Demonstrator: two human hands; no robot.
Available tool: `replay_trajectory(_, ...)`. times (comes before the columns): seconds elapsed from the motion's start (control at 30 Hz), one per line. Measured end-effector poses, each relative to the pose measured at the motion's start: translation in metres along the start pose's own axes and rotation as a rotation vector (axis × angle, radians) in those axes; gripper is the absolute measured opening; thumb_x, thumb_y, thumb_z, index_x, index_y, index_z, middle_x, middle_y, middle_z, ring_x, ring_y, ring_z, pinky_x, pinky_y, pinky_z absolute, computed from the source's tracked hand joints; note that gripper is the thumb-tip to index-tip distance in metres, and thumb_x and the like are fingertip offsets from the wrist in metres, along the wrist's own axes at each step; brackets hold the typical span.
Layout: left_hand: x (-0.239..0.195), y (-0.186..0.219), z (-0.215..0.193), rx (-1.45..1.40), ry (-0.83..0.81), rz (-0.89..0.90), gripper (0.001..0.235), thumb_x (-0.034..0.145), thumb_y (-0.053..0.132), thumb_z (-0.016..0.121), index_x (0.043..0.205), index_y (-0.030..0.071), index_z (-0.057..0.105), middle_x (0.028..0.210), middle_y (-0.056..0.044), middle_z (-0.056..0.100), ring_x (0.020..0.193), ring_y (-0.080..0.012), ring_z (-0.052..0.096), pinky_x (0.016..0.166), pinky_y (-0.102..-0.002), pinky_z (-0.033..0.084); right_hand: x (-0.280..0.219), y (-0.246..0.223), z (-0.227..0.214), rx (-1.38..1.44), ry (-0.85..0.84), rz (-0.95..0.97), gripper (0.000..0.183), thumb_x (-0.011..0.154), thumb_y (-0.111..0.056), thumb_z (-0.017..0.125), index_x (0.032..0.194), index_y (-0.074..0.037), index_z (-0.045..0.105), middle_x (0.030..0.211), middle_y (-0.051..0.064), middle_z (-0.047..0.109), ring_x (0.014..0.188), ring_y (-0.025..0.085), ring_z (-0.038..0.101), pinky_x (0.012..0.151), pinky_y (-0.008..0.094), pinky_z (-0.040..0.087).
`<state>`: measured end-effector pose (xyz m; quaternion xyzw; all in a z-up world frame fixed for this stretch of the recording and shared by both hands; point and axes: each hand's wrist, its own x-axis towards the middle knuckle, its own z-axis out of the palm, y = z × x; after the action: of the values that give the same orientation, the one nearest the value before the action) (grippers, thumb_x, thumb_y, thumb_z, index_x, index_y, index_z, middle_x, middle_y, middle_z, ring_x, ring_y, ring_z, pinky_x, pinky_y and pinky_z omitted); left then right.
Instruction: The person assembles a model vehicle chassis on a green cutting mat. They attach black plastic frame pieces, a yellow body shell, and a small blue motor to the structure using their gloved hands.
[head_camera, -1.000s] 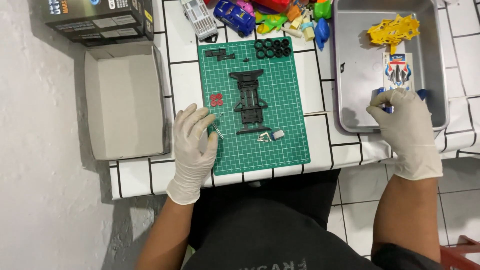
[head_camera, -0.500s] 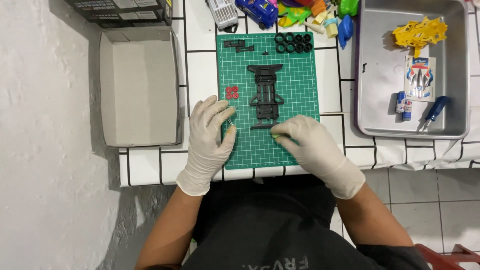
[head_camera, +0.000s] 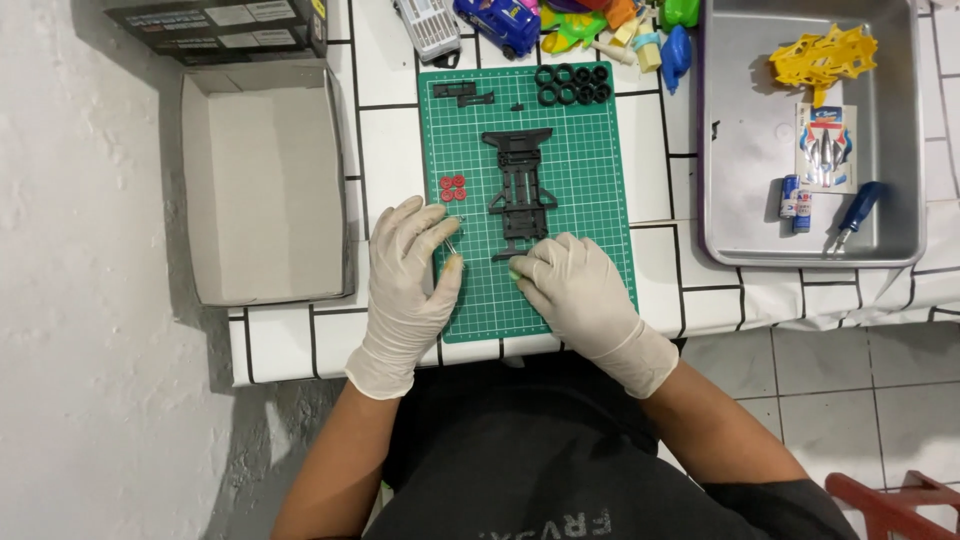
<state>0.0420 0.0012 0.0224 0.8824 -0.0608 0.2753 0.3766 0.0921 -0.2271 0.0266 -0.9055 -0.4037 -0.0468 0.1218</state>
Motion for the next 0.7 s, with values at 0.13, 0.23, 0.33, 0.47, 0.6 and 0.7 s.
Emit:
replay_trajectory(0.13, -0.001, -0.002, 0.001, -0.015, -0.013, -0.003, 0.03, 0.1, 0.028, 0.063, 0.123, 0.009, 0.068, 0.126, -0.012, 0.065, 0.132, -0.0371, 0.054, 0.12, -0.056, 0.03, -0.003, 0.034, -0.028, 0.275, 0.077, 0.071, 0.015, 0.096, -0.024, 0.073, 0.11, -0.019, 0.073, 0.094, 0.001, 0.069, 0.091, 0.022, 0.065, 0.079, 0.036, 0.05)
replay_trajectory(0.23, -0.001, -0.003, 0.003, -0.02, -0.001, -0.016, 0.03, 0.101, 0.029, 0.061, 0.123, 0.011, 0.069, 0.126, -0.012, 0.066, 0.132, -0.0365, 0.054, 0.12, -0.054, 0.031, -0.007, 0.089, -0.063, 0.335, 0.257, 0.326, 0.019, 0.096, -0.006, 0.076, 0.111, -0.017, 0.078, 0.101, 0.001, 0.071, 0.096, 0.021, 0.068, 0.085, 0.031, 0.052)
replay_trajectory(0.33, 0.003, 0.004, -0.002, -0.019, 0.0, -0.017, 0.028, 0.101, 0.028, 0.062, 0.121, 0.01, 0.07, 0.124, -0.012, 0.066, 0.131, -0.036, 0.055, 0.12, -0.054, 0.032, -0.01, 0.151, -0.084, 0.195, 0.257, 0.474, 0.023, 0.101, -0.004, 0.075, 0.121, -0.014, 0.075, 0.11, 0.009, 0.069, 0.102, 0.028, 0.066, 0.087, 0.04, 0.053)
replay_trajectory(0.47, 0.008, 0.014, -0.007, 0.022, -0.011, 0.04, 0.029, 0.106, 0.026, 0.053, 0.12, 0.005, 0.066, 0.126, -0.013, 0.063, 0.131, -0.0351, 0.051, 0.118, -0.051, 0.041, 0.005, 0.191, -0.08, 0.105, -0.07, 0.704, 0.041, 0.1, -0.013, 0.062, 0.14, -0.005, 0.066, 0.117, 0.017, 0.068, 0.099, 0.038, 0.063, 0.085, 0.051, 0.049)
replay_trajectory(0.6, 0.006, 0.009, -0.004, 0.027, 0.01, 0.074, 0.025, 0.105, 0.021, 0.055, 0.121, 0.004, 0.065, 0.126, -0.013, 0.063, 0.129, -0.0367, 0.053, 0.117, -0.052, 0.043, 0.007, 0.207, -0.059, 0.085, -0.002, 0.675, 0.027, 0.099, -0.007, 0.065, 0.125, -0.006, 0.074, 0.098, 0.015, 0.073, 0.078, 0.033, 0.066, 0.073, 0.048, 0.053)
replay_trajectory(0.7, 0.005, 0.009, -0.004, 0.035, 0.01, 0.074, 0.025, 0.106, 0.022, 0.054, 0.121, 0.004, 0.065, 0.125, -0.013, 0.064, 0.129, -0.037, 0.054, 0.117, -0.052, 0.043, 0.007, 0.213, -0.051, 0.144, 0.019, 0.716, 0.026, 0.097, -0.004, 0.062, 0.121, -0.005, 0.072, 0.101, 0.014, 0.075, 0.083, 0.033, 0.068, 0.078, 0.046, 0.054)
